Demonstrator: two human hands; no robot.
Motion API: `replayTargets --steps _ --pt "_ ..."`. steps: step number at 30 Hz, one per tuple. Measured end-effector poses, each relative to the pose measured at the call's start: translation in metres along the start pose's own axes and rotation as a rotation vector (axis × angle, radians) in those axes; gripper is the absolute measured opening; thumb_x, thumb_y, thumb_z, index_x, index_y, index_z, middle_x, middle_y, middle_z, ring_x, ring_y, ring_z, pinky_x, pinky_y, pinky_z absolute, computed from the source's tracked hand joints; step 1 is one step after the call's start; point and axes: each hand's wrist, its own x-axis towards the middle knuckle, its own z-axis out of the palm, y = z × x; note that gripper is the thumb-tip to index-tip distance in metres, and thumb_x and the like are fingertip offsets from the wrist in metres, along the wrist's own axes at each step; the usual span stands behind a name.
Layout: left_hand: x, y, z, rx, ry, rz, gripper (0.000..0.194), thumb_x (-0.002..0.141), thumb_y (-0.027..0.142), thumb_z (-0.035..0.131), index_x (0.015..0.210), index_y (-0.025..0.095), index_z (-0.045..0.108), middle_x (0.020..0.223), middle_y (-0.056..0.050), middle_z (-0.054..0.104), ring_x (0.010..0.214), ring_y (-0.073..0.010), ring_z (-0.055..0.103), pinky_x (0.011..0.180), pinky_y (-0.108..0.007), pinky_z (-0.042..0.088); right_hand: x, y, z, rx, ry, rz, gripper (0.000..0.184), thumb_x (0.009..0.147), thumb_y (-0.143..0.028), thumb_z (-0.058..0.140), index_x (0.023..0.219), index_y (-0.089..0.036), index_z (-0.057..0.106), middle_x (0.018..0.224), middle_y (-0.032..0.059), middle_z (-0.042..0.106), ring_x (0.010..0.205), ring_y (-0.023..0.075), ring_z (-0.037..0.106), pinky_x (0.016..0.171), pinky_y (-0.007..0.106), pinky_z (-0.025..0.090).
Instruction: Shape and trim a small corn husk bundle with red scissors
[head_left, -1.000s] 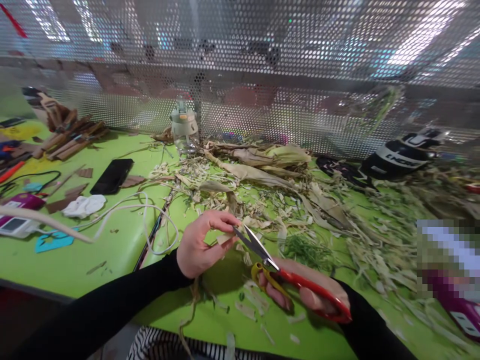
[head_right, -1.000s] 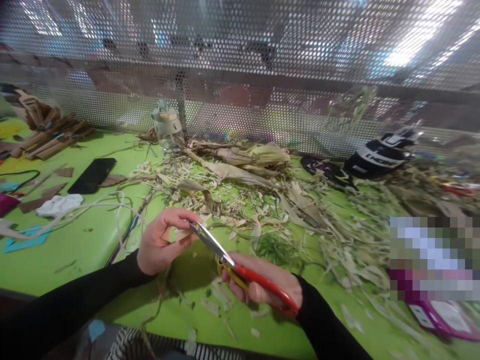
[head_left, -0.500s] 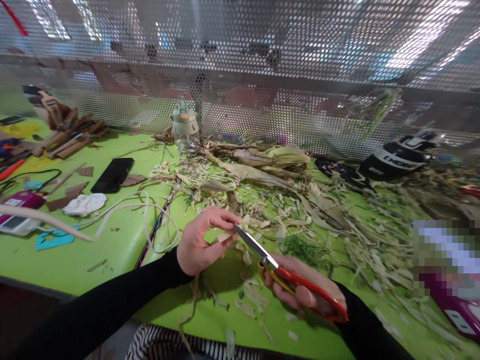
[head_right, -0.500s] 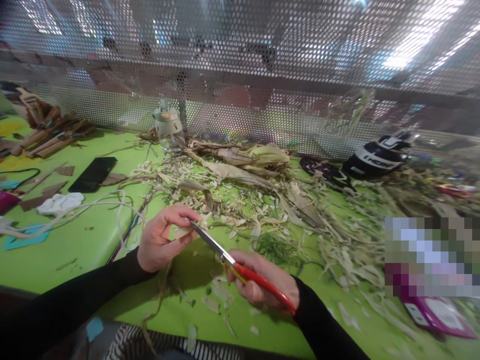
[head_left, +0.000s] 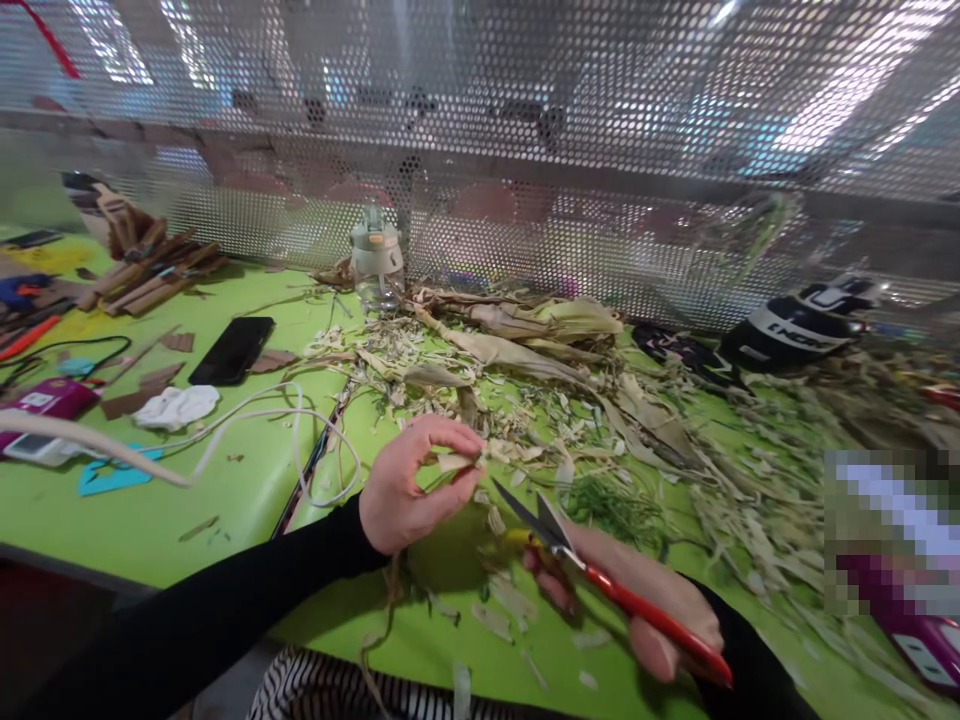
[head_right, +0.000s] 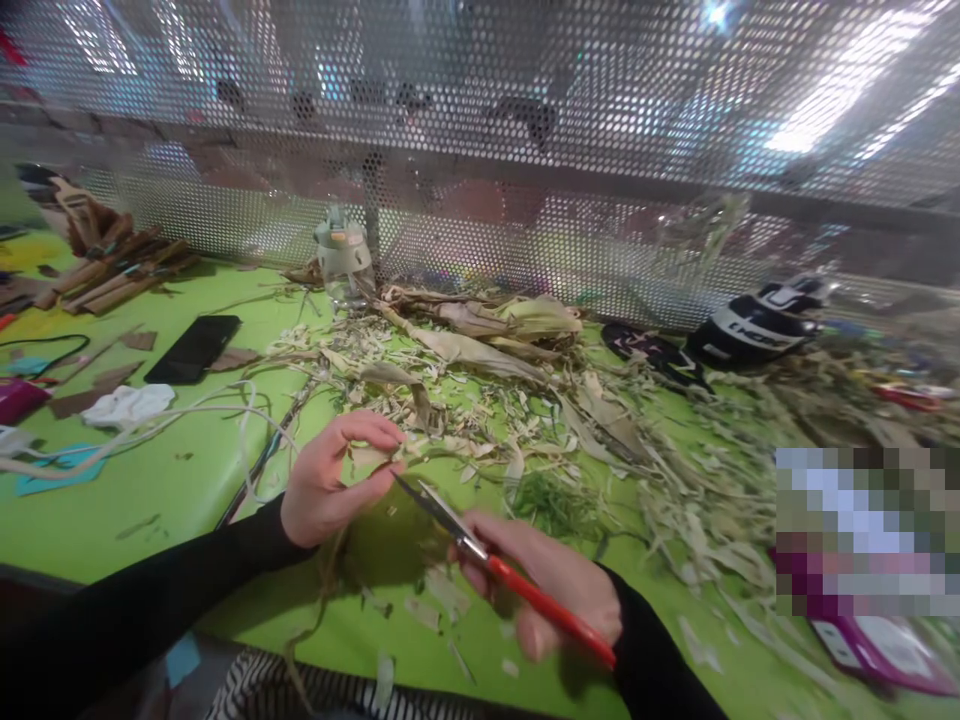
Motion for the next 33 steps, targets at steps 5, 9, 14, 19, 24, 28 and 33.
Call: replayTargets --steps 5,9,14,19,24,28,33 --pt "0.002 -0.002 -0.002 0.062 0.028 -0.071 0.014 0.077 0.014 0.064 0.089 0.018 0.056 0.092 -0.006 0.066 0.089 -0.0161 0.062 0.081 -0.032 0.050 -0.005 0.004 0.003 -0.423 0.542 0.095 0.069 0.062 -0.078 0.054 0.098 -0.020 0.045 0.067 0.0000 0.054 0.050 0.0134 0.045 0.046 0.027 0.039" --pt "0.002 -0.004 -0.004 0.112 0.056 -0.097 0.014 0.076 0.015 0.065 0.087 0.018 0.056 0.095 -0.006 0.064 0.091 -0.0164 0.061 0.081 -0.032 0.050 0.003 -0.002 0.012 -0.764 0.721 0.133 0.061 0.067 -0.064 0.060 0.102 -0.016 0.048 0.075 0.0070 0.059 0.059 0.0195 0.054 0.051 0.031 0.042" --pt "0.000 -0.003 -0.001 0.109 0.031 -0.137 0.013 0.077 0.014 0.063 0.086 0.017 0.054 0.095 -0.006 0.062 0.082 -0.0142 0.060 0.071 -0.028 0.052 0.014 -0.004 0.017 -0.929 0.798 0.119 0.053 0.075 -0.063 0.052 0.094 -0.014 0.051 0.069 0.0066 0.057 0.058 0.0197 0.052 0.052 0.031 0.040" --pt "-0.001 -0.001 0.002 0.120 0.009 -0.217 0.013 0.076 0.016 0.064 0.084 0.016 0.054 0.093 -0.006 0.062 0.075 -0.0123 0.059 0.065 -0.026 0.052 0.015 -0.003 0.019 -1.044 0.854 0.083 0.047 0.080 -0.060 0.048 0.094 -0.015 0.049 0.068 0.0052 0.056 0.058 0.0194 0.051 0.056 0.031 0.040" --pt "0.000 0.000 0.003 0.096 -0.015 -0.249 0.012 0.076 0.018 0.064 0.083 0.016 0.055 0.093 -0.007 0.063 0.074 -0.0123 0.060 0.066 -0.027 0.053 0.016 -0.003 0.018 -1.070 0.857 0.106 0.042 0.082 -0.056 0.046 0.095 -0.016 0.049 0.069 0.0054 0.056 0.059 0.0202 0.052 0.057 0.032 0.040" --pt "-0.002 -0.001 0.004 0.098 -0.020 -0.229 0.011 0.077 0.020 0.062 0.083 0.016 0.054 0.093 -0.007 0.063 0.074 -0.0120 0.060 0.067 -0.026 0.053 0.018 0.000 0.017 -1.076 0.838 0.111 0.042 0.081 -0.057 0.047 0.093 -0.016 0.049 0.068 0.0050 0.056 0.058 0.0202 0.052 0.057 0.032 0.040" --pt "-0.003 -0.003 0.004 0.183 -0.042 -0.208 0.012 0.077 0.021 0.063 0.082 0.017 0.053 0.092 -0.006 0.064 0.069 -0.0107 0.059 0.063 -0.024 0.051 0.018 0.001 0.019 -1.114 0.838 0.099 0.041 0.082 -0.055 0.047 0.091 -0.015 0.050 0.064 0.0034 0.054 0.055 0.0180 0.050 0.056 0.030 0.039"
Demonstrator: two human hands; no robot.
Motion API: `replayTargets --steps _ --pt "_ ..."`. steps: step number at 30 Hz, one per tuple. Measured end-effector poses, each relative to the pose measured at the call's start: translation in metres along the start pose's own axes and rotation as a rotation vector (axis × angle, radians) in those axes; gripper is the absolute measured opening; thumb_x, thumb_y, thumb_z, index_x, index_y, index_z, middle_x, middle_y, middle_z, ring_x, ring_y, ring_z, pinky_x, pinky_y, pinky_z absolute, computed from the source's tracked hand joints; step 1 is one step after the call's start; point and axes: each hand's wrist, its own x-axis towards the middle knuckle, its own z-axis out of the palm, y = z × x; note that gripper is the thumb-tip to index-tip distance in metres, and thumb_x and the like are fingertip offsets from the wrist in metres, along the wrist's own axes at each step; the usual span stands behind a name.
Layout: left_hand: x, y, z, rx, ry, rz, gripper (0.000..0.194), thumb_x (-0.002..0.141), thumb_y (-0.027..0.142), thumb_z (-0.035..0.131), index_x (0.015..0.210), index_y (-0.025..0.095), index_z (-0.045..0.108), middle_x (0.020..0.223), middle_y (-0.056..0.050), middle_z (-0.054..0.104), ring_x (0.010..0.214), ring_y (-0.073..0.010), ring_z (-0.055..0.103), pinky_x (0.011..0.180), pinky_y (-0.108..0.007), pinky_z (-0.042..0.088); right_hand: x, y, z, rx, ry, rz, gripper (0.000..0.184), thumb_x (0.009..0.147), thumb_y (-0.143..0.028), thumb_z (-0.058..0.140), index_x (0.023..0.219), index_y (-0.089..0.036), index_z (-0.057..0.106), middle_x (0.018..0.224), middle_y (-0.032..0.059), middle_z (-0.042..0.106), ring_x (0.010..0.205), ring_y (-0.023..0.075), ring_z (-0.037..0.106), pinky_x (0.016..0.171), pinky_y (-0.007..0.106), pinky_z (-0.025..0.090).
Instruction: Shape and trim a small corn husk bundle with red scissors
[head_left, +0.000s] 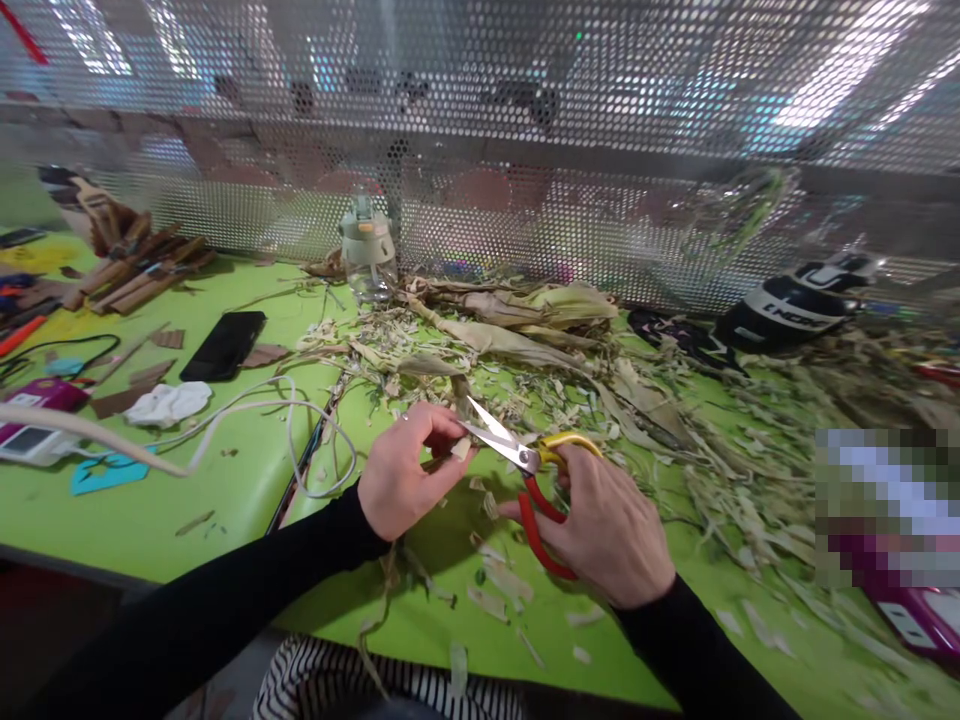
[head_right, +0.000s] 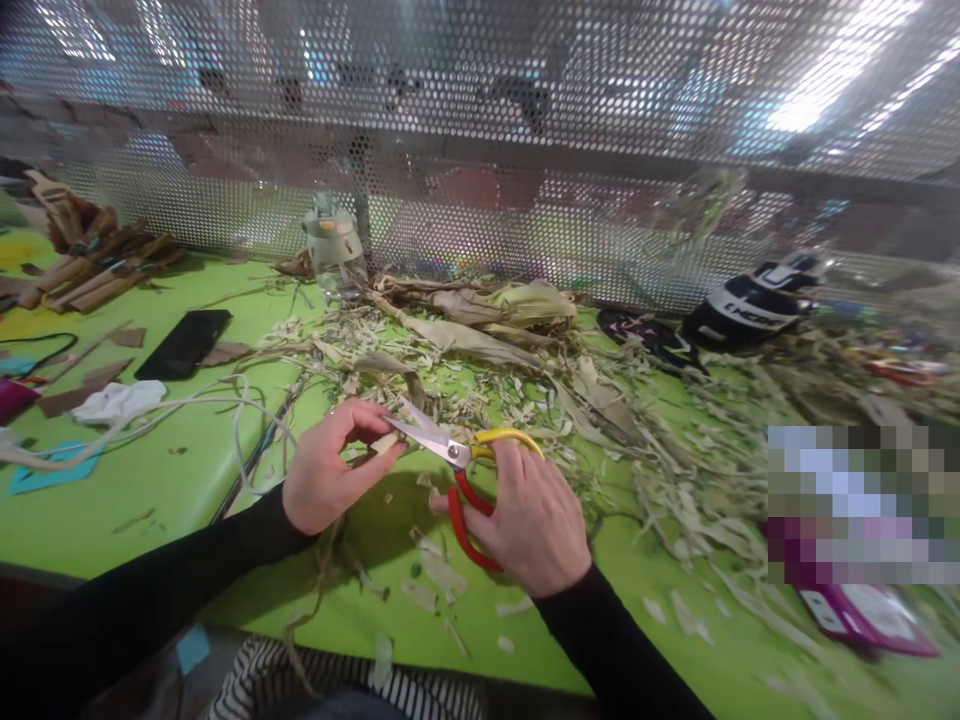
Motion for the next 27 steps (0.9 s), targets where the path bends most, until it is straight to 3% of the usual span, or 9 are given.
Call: replayTargets --steps 7,15,21,27 --pt "0.0022 0.0009 0.0023 -0.019 -0.007 -0.171 0.016 0.074 0.024 0.066 0.079 0.017 0.052 0.077 -0.002 0.063 0.060 -0.0094 0.056 0.055 -0.022 0.048 -0.0011 0.0002 -0.0002 -0.167 0.070 -0.031 0.044 0.083 -0.054 0.047 0.089 -0.012 0.054 0.063 0.0039 0.053 0.056 0.0172 0.049 0.058 0.030 0.039" --pt "0.0039 0.0028 0.0001 -0.008 -0.028 -0.224 0.016 0.073 0.024 0.066 0.078 0.017 0.053 0.070 0.000 0.061 0.056 -0.0085 0.053 0.053 -0.021 0.045 0.0002 -0.0010 -0.0015 -0.188 0.078 -0.067 0.041 0.084 -0.052 0.046 0.084 -0.012 0.054 0.060 0.0024 0.052 0.054 0.0155 0.048 0.057 0.028 0.037" --pt "0.0039 0.0056 -0.0013 -0.015 -0.051 -0.227 0.013 0.076 0.024 0.063 0.080 0.016 0.054 0.078 -0.002 0.063 0.062 -0.0090 0.056 0.057 -0.021 0.048 -0.0020 -0.0031 -0.0015 -0.200 0.113 -0.074 0.040 0.086 -0.052 0.044 0.071 -0.016 0.050 0.049 -0.0030 0.045 0.041 0.0098 0.039 0.047 0.024 0.027" --pt "0.0032 0.0030 -0.0011 0.021 -0.036 -0.152 0.011 0.077 0.022 0.062 0.083 0.016 0.055 0.084 -0.003 0.065 0.064 -0.0088 0.057 0.060 -0.022 0.050 -0.0051 -0.0060 -0.0028 -0.172 0.080 -0.040 0.040 0.087 -0.053 0.041 0.069 -0.018 0.047 0.044 -0.0040 0.046 0.035 0.0087 0.038 0.042 0.023 0.022"
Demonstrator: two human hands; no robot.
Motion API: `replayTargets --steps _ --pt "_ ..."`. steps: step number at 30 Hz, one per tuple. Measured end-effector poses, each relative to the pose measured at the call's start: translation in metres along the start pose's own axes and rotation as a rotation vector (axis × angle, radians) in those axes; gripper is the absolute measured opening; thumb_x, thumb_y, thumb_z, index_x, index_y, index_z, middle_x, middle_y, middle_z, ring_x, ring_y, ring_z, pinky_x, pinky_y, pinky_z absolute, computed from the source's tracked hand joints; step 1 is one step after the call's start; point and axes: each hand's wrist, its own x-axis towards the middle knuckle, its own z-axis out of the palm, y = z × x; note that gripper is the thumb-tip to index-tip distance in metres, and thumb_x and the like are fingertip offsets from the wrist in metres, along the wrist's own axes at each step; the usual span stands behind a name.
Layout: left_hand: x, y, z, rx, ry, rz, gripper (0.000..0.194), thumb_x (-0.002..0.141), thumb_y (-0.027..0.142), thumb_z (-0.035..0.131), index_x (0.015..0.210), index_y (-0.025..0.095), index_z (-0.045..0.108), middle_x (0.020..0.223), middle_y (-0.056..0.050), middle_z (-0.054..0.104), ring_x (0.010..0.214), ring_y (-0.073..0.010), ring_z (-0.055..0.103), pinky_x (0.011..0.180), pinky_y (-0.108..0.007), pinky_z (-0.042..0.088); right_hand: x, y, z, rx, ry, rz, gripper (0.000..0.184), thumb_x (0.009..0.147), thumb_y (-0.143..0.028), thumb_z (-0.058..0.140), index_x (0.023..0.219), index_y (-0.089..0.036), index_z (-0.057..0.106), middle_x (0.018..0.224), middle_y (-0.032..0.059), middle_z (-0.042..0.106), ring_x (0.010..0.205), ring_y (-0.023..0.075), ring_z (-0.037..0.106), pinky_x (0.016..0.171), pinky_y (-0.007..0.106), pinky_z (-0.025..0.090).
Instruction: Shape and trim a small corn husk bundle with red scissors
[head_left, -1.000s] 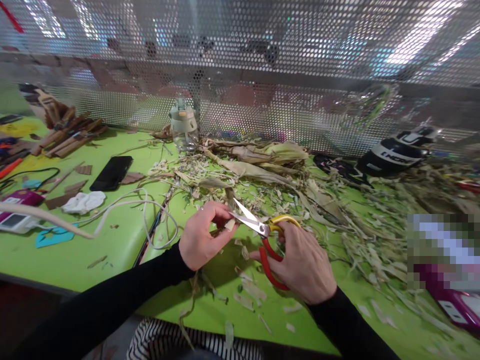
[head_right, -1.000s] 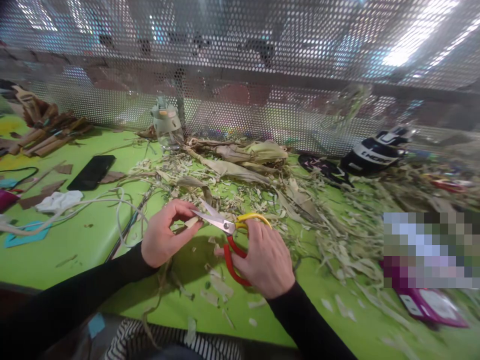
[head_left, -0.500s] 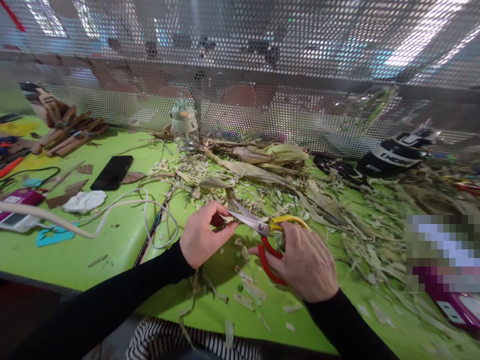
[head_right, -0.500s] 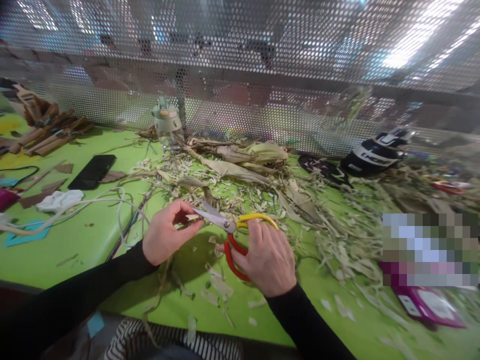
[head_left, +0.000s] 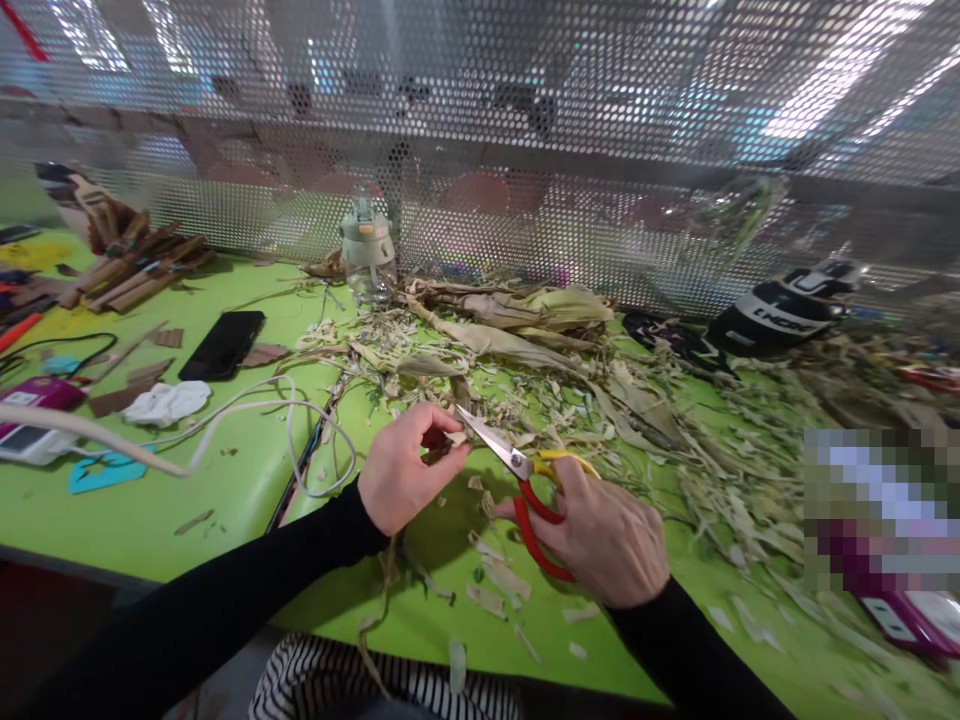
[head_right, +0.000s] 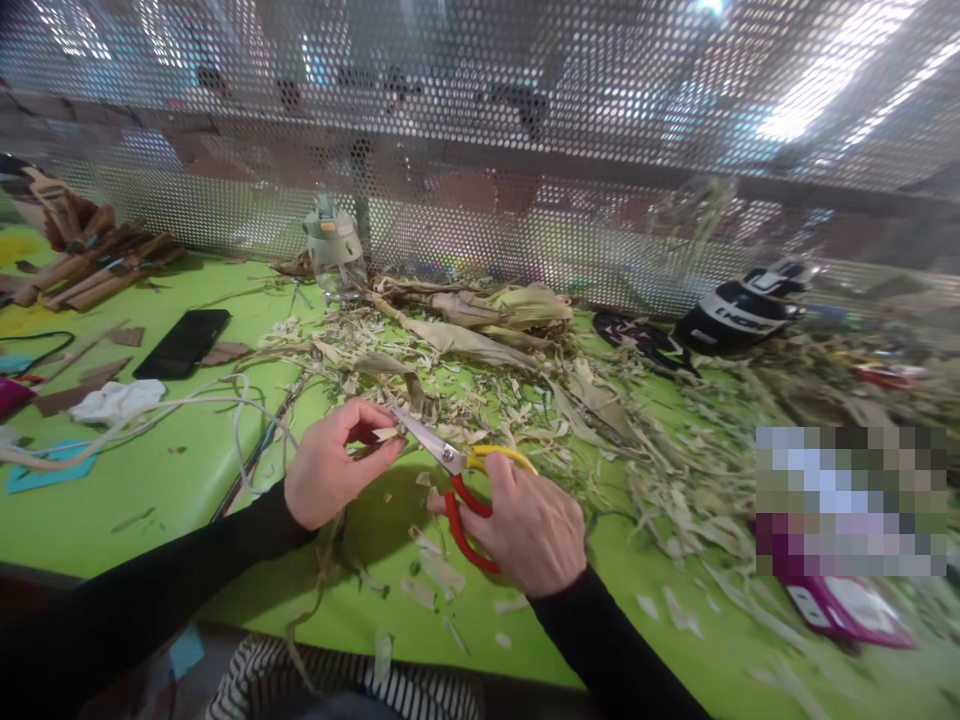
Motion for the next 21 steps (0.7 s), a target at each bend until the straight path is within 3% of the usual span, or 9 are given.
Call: replayTargets --steps 4,8,21 --pt "0.0005 -0.0008 -0.0018 0.044 0.018 0.058 0.010 0.077 0.017 0.060 0.083 0.016 0.053 0.088 -0.004 0.064 0.066 -0.0088 0.058 0.063 -0.022 0.050 -0.0003 0.0013 0.0005 0.188 -0.145 0.067 0.038 0.086 -0.055 0.041 0.078 -0.018 0.047 0.043 -0.0057 0.047 0.033 0.0096 0.043 0.039 0.021 0.023" --pt "0.0008 -0.0040 -0.0038 0.136 0.042 0.200 0.012 0.077 0.013 0.059 0.085 0.016 0.051 0.092 -0.004 0.062 0.070 -0.0088 0.058 0.066 -0.022 0.051 0.0021 0.0043 0.0030 0.289 -0.265 0.141 0.045 0.081 -0.063 0.044 0.086 -0.018 0.046 0.049 -0.0040 0.051 0.036 0.0121 0.047 0.038 0.022 0.028" --pt "0.0019 -0.0087 -0.0052 0.524 0.106 0.548 0.008 0.083 0.011 0.054 0.089 0.015 0.051 0.091 -0.007 0.063 0.078 -0.0135 0.061 0.067 -0.025 0.053 0.0051 0.0061 0.0037 0.091 -0.099 0.020 0.043 0.083 -0.058 0.044 0.084 -0.015 0.050 0.056 0.0003 0.053 0.047 0.0151 0.049 0.055 0.029 0.037"
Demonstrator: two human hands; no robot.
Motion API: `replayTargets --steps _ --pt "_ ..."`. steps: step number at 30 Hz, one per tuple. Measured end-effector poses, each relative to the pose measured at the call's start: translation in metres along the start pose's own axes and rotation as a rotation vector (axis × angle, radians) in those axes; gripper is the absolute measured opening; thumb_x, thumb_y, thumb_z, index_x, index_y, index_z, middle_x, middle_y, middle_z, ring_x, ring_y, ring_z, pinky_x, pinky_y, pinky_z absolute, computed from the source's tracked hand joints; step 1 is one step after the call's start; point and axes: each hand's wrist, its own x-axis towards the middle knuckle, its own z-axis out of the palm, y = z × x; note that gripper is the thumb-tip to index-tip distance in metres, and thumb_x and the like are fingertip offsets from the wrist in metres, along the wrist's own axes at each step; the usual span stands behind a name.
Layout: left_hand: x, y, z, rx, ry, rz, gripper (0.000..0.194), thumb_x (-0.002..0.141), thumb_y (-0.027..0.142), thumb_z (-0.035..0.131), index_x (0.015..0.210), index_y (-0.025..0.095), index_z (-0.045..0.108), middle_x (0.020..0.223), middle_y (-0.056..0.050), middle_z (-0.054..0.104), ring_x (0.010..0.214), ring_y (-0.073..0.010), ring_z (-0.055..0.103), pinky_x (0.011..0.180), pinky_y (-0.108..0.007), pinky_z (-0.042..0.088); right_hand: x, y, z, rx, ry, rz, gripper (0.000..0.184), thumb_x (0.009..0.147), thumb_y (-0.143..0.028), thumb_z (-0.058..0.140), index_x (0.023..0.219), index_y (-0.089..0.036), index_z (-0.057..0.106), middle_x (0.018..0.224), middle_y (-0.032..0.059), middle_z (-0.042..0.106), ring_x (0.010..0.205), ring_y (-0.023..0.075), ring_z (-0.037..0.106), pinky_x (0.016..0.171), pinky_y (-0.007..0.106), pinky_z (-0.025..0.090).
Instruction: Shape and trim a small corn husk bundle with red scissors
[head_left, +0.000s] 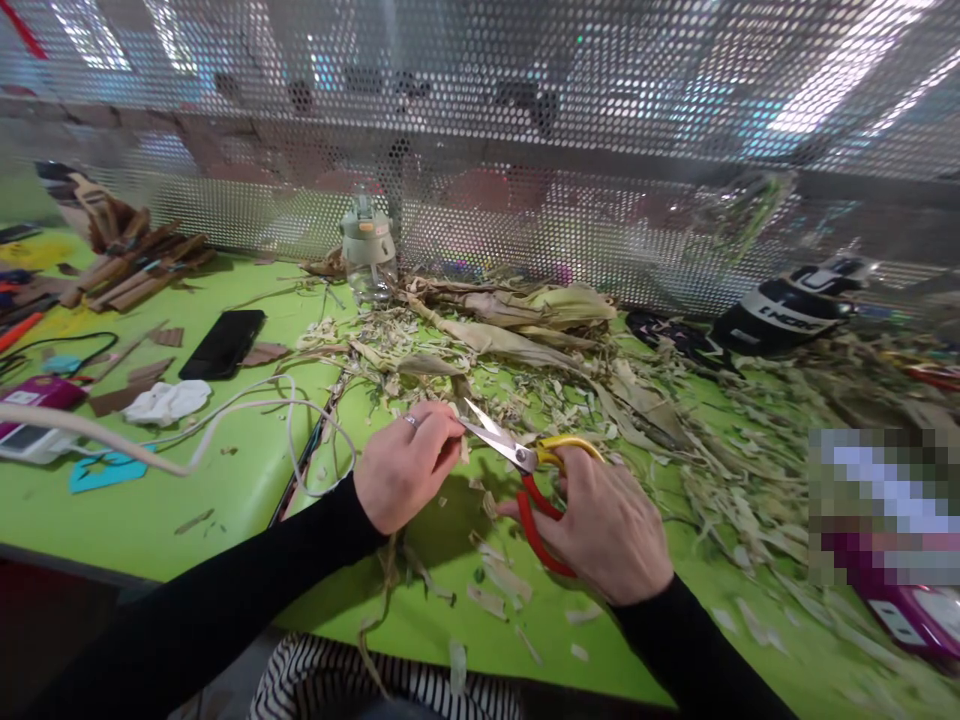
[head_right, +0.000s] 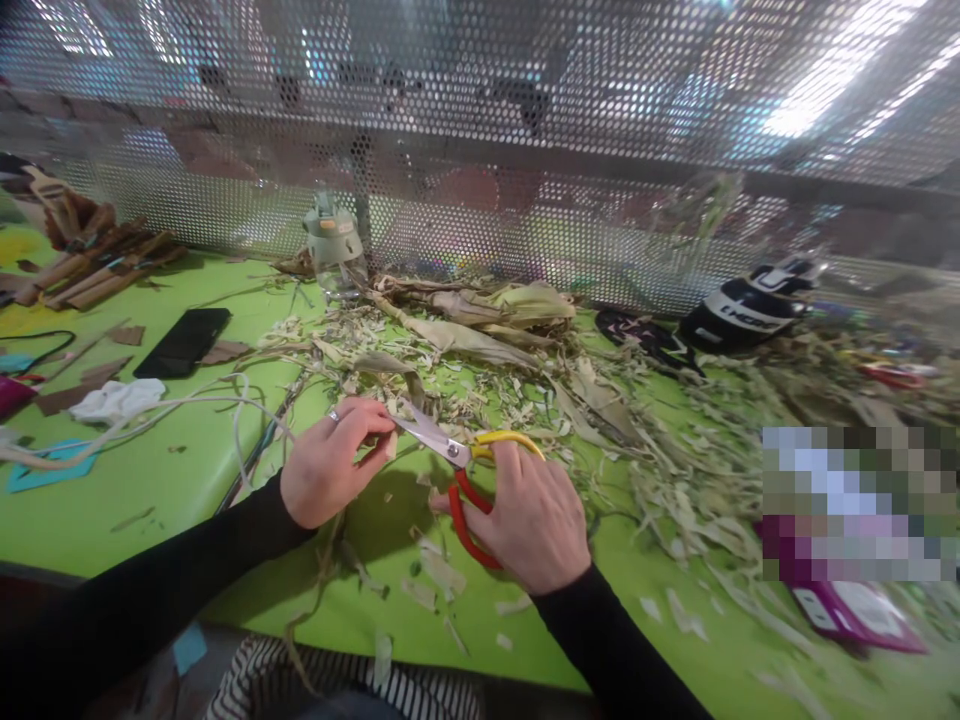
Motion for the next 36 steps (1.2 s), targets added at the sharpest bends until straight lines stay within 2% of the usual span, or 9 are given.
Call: replayTargets --steps 4,10,15,22,26,32,34,36 --pt "0.000 -0.001 0.000 0.136 -0.007 0.092 0.007 0.083 0.010 0.053 0.087 0.016 0.052 0.091 -0.006 0.064 0.078 -0.0145 0.061 0.067 -0.026 0.052 0.000 -0.001 -0.002 0.001 -0.014 -0.004 0.043 0.084 -0.057 0.044 0.084 -0.015 0.051 0.055 -0.0004 0.053 0.046 0.0146 0.049 0.054 0.028 0.037" --pt "0.001 -0.001 -0.004 0.234 0.045 0.116 0.011 0.081 0.010 0.058 0.087 0.017 0.054 0.091 -0.004 0.066 0.077 -0.0146 0.060 0.067 -0.025 0.049 -0.001 -0.005 -0.003 0.051 -0.077 0.033 0.047 0.083 -0.062 0.041 0.087 -0.016 0.050 0.051 -0.0018 0.051 0.042 0.0146 0.048 0.047 0.026 0.031" --pt "0.001 0.001 -0.004 0.291 0.051 0.143 0.011 0.081 0.008 0.057 0.085 0.018 0.056 0.086 -0.002 0.066 0.073 -0.0144 0.057 0.067 -0.026 0.045 -0.002 -0.004 -0.001 0.035 -0.093 0.042 0.047 0.085 -0.062 0.038 0.082 -0.017 0.049 0.048 -0.0030 0.049 0.039 0.0128 0.045 0.045 0.025 0.028" --pt "0.000 0.001 -0.004 0.321 -0.006 0.131 0.008 0.083 0.011 0.054 0.084 0.018 0.057 0.084 -0.003 0.065 0.074 -0.0162 0.055 0.070 -0.029 0.042 -0.004 -0.007 -0.004 -0.103 -0.040 0.039 0.048 0.086 -0.061 0.036 0.074 -0.017 0.052 0.046 0.0001 0.051 0.039 0.0125 0.044 0.046 0.025 0.023" --pt "0.000 0.001 -0.003 0.326 -0.022 0.111 0.007 0.084 0.011 0.054 0.085 0.017 0.057 0.084 -0.004 0.065 0.076 -0.0166 0.057 0.072 -0.029 0.044 -0.006 -0.007 -0.006 -0.067 -0.089 0.089 0.052 0.083 -0.068 0.034 0.071 -0.020 0.050 0.043 -0.0010 0.049 0.037 0.0132 0.044 0.043 0.024 0.019" --pt "0.002 -0.003 -0.002 0.195 -0.006 0.054 0.004 0.084 0.015 0.054 0.087 0.017 0.054 0.085 -0.006 0.064 0.081 -0.0177 0.059 0.071 -0.029 0.047 0.000 -0.003 -0.004 0.313 -0.354 0.193 0.047 0.082 -0.065 0.041 0.089 -0.019 0.047 0.047 -0.0040 0.053 0.036 0.0150 0.048 0.039 0.024 0.029" --pt "0.002 -0.004 -0.002 0.132 0.002 0.030 0.007 0.083 0.015 0.055 0.089 0.017 0.053 0.087 -0.005 0.065 0.082 -0.0173 0.059 0.072 -0.029 0.048 0.003 -0.003 -0.004 0.333 -0.356 0.193 0.050 0.080 -0.065 0.044 0.093 -0.017 0.048 0.052 -0.0022 0.056 0.040 0.0164 0.051 0.040 0.025 0.032" --pt "0.002 -0.004 -0.002 0.103 0.013 0.027 0.008 0.083 0.015 0.056 0.090 0.018 0.052 0.088 -0.005 0.065 0.083 -0.0169 0.059 0.072 -0.028 0.048 0.005 -0.002 -0.004 0.288 -0.303 0.171 0.052 0.078 -0.064 0.048 0.095 -0.015 0.049 0.055 -0.0005 0.057 0.044 0.0172 0.052 0.045 0.027 0.035"
